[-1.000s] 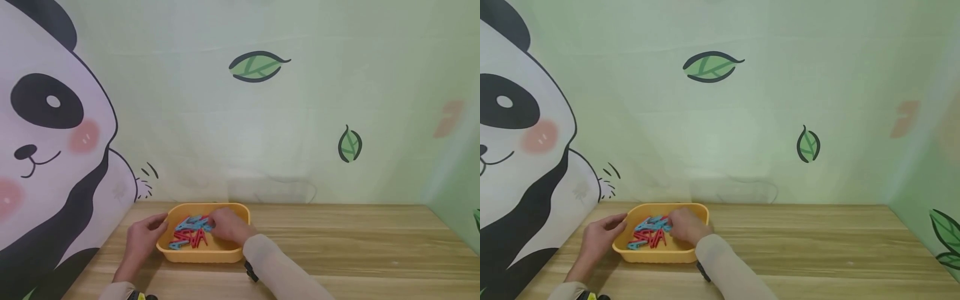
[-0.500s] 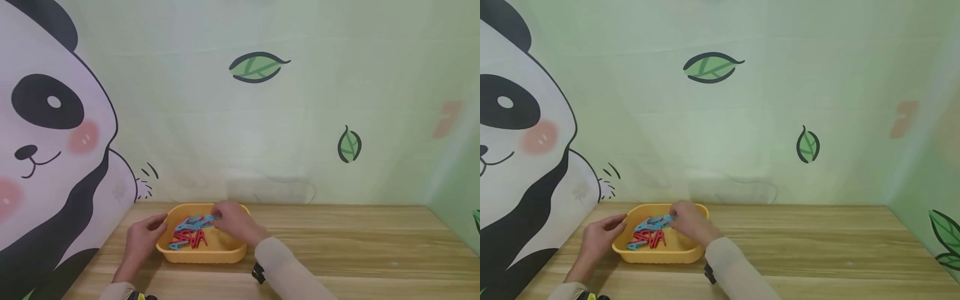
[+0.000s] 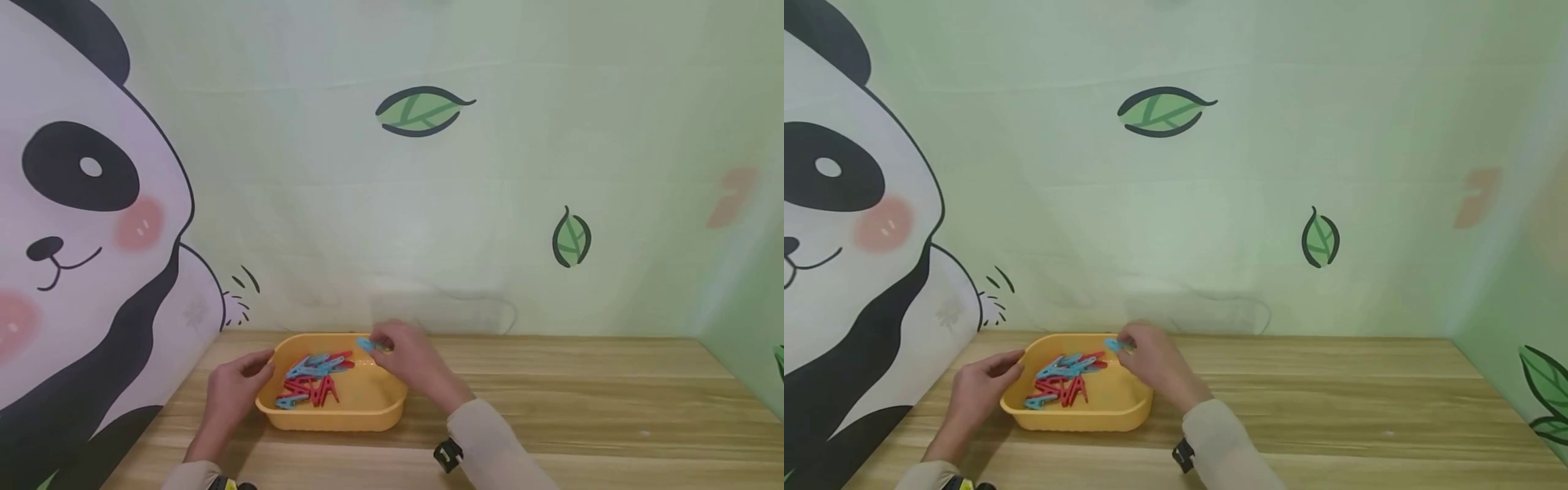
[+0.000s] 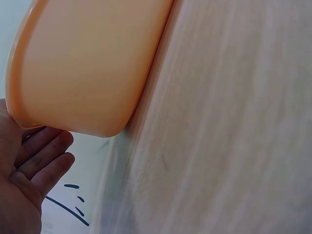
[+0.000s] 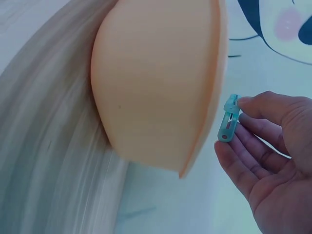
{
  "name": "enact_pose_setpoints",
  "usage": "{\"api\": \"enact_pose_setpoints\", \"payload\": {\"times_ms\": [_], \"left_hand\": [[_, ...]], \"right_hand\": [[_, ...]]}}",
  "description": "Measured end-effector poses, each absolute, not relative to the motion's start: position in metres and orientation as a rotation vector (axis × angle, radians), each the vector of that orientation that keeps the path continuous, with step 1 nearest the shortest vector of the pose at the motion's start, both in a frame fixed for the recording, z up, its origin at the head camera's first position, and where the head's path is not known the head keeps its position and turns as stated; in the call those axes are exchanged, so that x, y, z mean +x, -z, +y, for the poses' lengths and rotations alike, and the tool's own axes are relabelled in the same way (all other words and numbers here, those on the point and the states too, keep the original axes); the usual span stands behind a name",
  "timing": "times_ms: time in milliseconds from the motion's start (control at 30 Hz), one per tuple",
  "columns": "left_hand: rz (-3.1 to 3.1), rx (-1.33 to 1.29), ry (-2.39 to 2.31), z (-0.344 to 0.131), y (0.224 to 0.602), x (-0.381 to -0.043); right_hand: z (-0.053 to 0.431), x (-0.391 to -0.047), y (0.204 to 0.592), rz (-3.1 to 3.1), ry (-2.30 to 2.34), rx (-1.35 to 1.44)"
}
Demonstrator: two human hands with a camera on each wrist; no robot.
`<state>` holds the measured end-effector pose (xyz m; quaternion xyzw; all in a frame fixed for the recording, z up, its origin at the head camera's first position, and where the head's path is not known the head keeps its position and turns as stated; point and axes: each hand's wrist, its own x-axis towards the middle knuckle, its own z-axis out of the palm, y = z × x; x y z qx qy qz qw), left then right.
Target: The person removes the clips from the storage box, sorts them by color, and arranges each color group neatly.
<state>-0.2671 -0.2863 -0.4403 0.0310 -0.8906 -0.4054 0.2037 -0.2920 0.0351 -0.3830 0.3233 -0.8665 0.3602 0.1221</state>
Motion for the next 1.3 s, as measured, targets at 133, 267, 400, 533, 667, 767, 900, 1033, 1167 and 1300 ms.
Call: {"api": "enact_pose_setpoints", "payload": {"times_ms": [133, 267, 400, 533, 667, 767, 900, 1033, 1167, 1300], "left_hand": [[-2.489, 0.089, 1.134, -0.285, 0.44, -0.267], [-2.497, 0.089, 1.141, -0.283, 0.44, -0.267], [-2.503, 0.085, 1.133, -0.283, 0.441, -0.268], [-2.502, 0.079, 1.13, -0.285, 0.44, -0.267], [-2.498, 0.085, 1.127, -0.286, 0.439, -0.265], [-2.496, 0.088, 1.123, -0.286, 0.439, -0.265], [-2.486, 0.08, 1.124, -0.285, 0.438, -0.264], [-2.497, 0.081, 1.137, -0.284, 0.437, -0.264], [-2.51, 0.091, 1.156, -0.284, 0.437, -0.264], [-2.508, 0.094, 1.157, -0.284, 0.438, -0.264]], "right_hand": [[0.047, -0.291, 0.384, -2.482, -1.121, 0.887], [0.059, -0.289, 0.383, -2.476, -1.222, 0.811], [0.071, -0.286, 0.381, -2.497, -1.29, 0.701], [0.083, -0.282, 0.384, -2.478, -1.368, 0.601], [0.096, -0.28, 0.389, -2.443, -1.419, 0.522], [0.105, -0.279, 0.392, -2.437, -1.428, 0.461], [0.114, -0.279, 0.397, -2.419, -1.45, 0.399], [0.121, -0.28, 0.402, -2.404, -1.445, 0.376], [0.125, -0.282, 0.406, -2.43, -1.432, 0.336], [0.127, -0.283, 0.409, -2.448, -1.421, 0.311]]}}
